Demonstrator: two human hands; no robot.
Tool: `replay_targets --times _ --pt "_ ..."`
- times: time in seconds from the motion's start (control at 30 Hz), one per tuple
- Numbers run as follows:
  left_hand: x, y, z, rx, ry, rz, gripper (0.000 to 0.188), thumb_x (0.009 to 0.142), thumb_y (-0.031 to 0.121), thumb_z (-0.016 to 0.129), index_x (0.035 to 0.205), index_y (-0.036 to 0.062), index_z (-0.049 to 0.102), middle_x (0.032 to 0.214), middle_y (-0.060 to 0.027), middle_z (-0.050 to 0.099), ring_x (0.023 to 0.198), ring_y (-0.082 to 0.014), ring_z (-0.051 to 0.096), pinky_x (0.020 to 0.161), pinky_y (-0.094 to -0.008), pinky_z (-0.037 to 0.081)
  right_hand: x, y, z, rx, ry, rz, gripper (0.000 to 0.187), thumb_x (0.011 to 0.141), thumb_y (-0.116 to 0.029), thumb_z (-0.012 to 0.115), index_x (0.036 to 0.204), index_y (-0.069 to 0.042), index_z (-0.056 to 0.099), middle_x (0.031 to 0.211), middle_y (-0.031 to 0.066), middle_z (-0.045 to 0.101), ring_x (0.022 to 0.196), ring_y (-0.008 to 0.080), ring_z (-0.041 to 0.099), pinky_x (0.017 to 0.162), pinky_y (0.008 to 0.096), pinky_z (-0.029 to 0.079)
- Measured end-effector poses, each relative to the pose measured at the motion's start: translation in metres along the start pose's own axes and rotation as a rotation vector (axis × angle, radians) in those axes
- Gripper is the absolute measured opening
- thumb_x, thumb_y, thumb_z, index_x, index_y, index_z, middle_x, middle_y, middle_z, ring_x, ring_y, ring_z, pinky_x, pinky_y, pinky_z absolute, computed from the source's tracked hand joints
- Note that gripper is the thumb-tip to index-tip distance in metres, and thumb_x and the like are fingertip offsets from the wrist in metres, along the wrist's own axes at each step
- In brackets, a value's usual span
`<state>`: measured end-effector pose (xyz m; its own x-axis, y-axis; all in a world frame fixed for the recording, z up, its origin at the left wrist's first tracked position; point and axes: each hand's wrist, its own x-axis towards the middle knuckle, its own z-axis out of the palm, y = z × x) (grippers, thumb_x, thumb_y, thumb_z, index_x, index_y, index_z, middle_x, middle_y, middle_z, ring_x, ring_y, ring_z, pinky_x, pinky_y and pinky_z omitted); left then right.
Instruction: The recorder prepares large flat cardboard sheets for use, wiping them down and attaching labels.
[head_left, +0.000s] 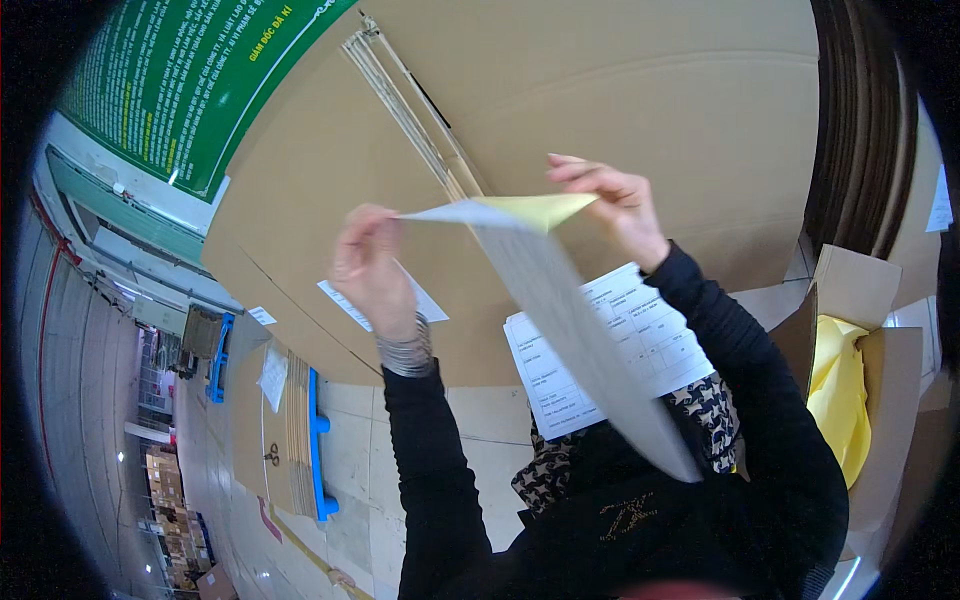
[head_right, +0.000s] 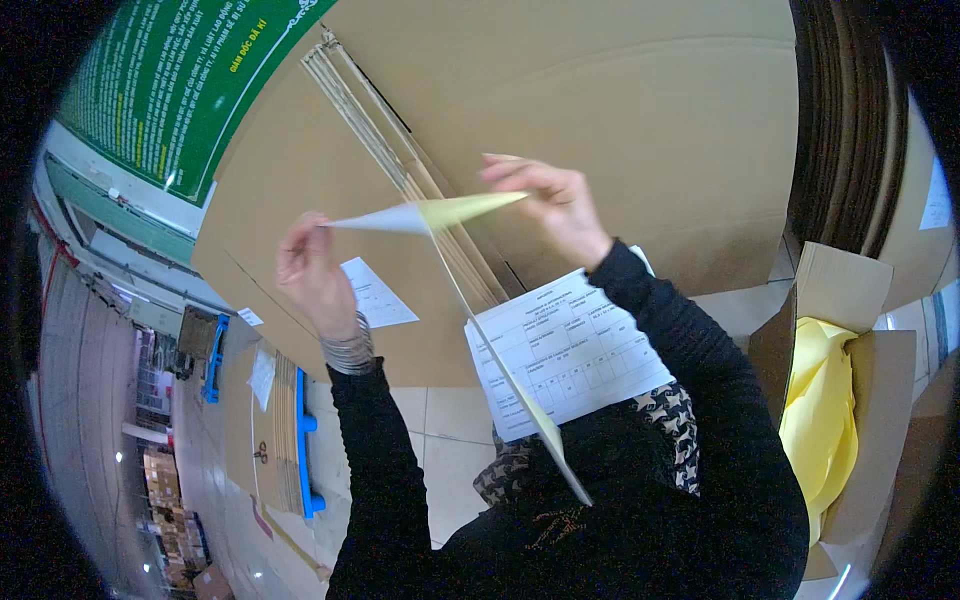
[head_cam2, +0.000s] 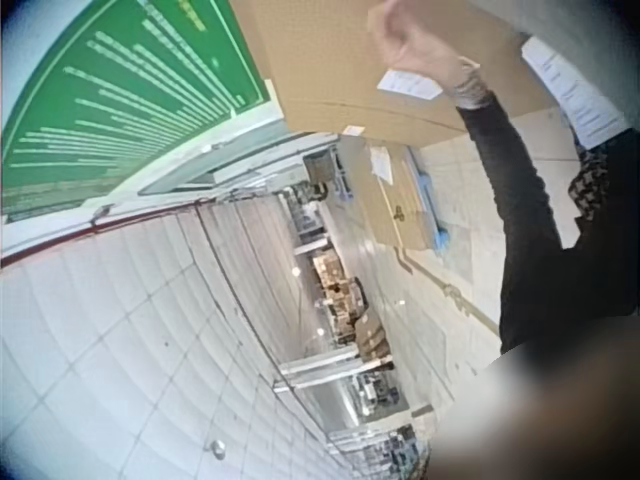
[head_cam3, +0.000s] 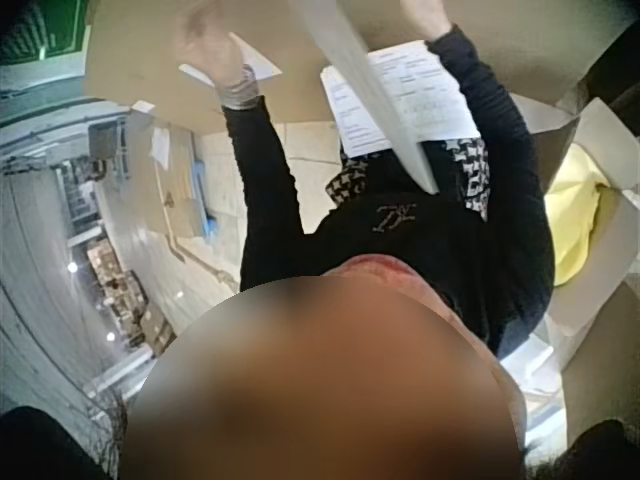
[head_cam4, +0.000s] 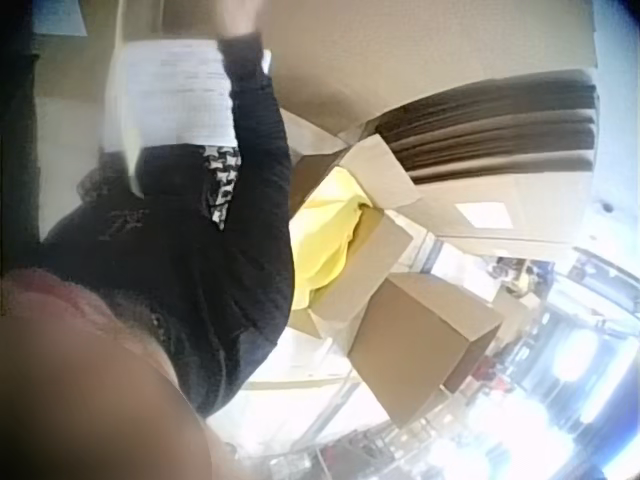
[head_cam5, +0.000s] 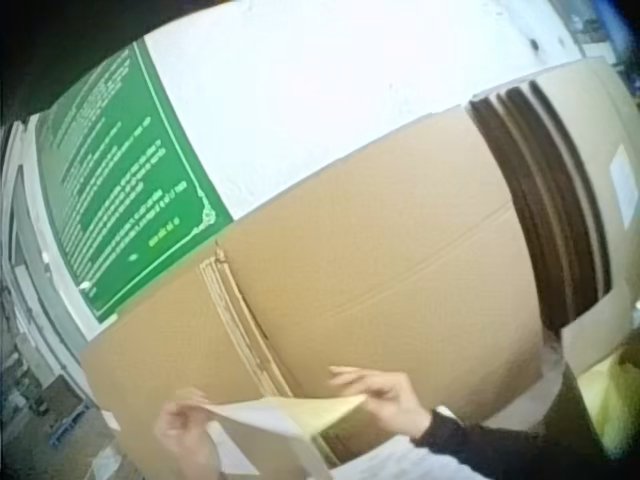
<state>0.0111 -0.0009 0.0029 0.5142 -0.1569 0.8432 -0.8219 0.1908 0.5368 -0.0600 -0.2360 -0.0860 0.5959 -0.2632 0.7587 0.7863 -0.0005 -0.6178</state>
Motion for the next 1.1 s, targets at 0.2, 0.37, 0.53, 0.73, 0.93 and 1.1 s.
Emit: replay_targets --times 0.2,0.37,0.53,0.73,0.93,1.1 --pt "0.054 -0.008 -0.063 0.147 0.289 -0.086 0.011 0.082 0.001 0.066 0.091 -0.0035 0.062 0.088 -0.0077 0.062 0.085 -0.0128 0.057 0.076 -0.0238 0.046 -0.035 0.032 -0.137 0.194 0.611 0.348 0.006 0.083 0.002 0.06 0.082 -0.003 0.062 0.085 0.0017 0.063 0.073 0.0076 0.057 0.068 0.0209 0.046" --pt "0.071 -0.01 0.008 0.37 -0.103 -0.157 0.015 0.077 0.004 0.071 0.088 -0.0042 0.066 0.077 -0.003 0.063 0.07 -0.0071 0.055 0.065 -0.0194 0.044 -0.072 0.049 -0.242 -0.258 0.474 0.246 0.009 0.087 -0.002 0.054 0.085 -0.002 0.062 0.086 0.0027 0.062 0.08 0.0096 0.058 0.075 0.0221 0.046" --pt "0.082 -0.007 0.063 0.338 -0.296 -0.212 0.015 0.077 0.006 0.071 0.086 -0.004 0.067 0.074 -0.0014 0.062 0.067 -0.0066 0.053 0.061 -0.0201 0.043 -0.066 0.024 -0.168 0.232 0.18 0.55 0.023 0.09 -0.015 0.057 0.106 -0.001 0.063 0.096 0.0044 0.063 0.095 0.0122 0.057 0.088 0.0272 0.042" --pt "0.073 -0.023 0.093 0.352 -0.383 -0.171 0.015 0.076 0.006 0.072 0.087 -0.0034 0.067 0.075 -0.0015 0.062 0.068 -0.0064 0.053 0.061 -0.0196 0.043 -0.063 0.029 -0.168 -0.099 0.213 0.545 0.025 0.085 -0.019 0.066 0.099 0.001 0.066 0.087 0.003 0.065 0.084 0.0087 0.057 0.08 0.0239 0.043" --pt "0.04 -0.048 0.103 0.152 -0.261 -0.283 0.013 0.076 0.002 0.072 0.087 -0.0028 0.067 0.077 -0.0022 0.063 0.069 -0.0072 0.054 0.063 -0.0191 0.043 -0.06 0.026 -0.195 -0.2 0.392 0.664 0.031 0.087 -0.029 0.063 0.092 0.001 0.066 0.079 0.0012 0.064 0.071 0.0061 0.055 0.069 0.0215 0.042" --pt "0.051 -0.01 0.123 0.204 -0.4 -0.043 0.013 0.075 0.001 0.072 0.086 -0.0025 0.067 0.079 -0.0038 0.062 0.073 -0.0088 0.055 0.064 -0.0201 0.043 -0.093 0.056 -0.209 0.143 0.472 0.713 0.033 0.088 -0.033 0.062 0.089 0.0 0.068 0.079 0.0058 0.065 0.08 0.0113 0.059 0.073 0.0276 0.046"
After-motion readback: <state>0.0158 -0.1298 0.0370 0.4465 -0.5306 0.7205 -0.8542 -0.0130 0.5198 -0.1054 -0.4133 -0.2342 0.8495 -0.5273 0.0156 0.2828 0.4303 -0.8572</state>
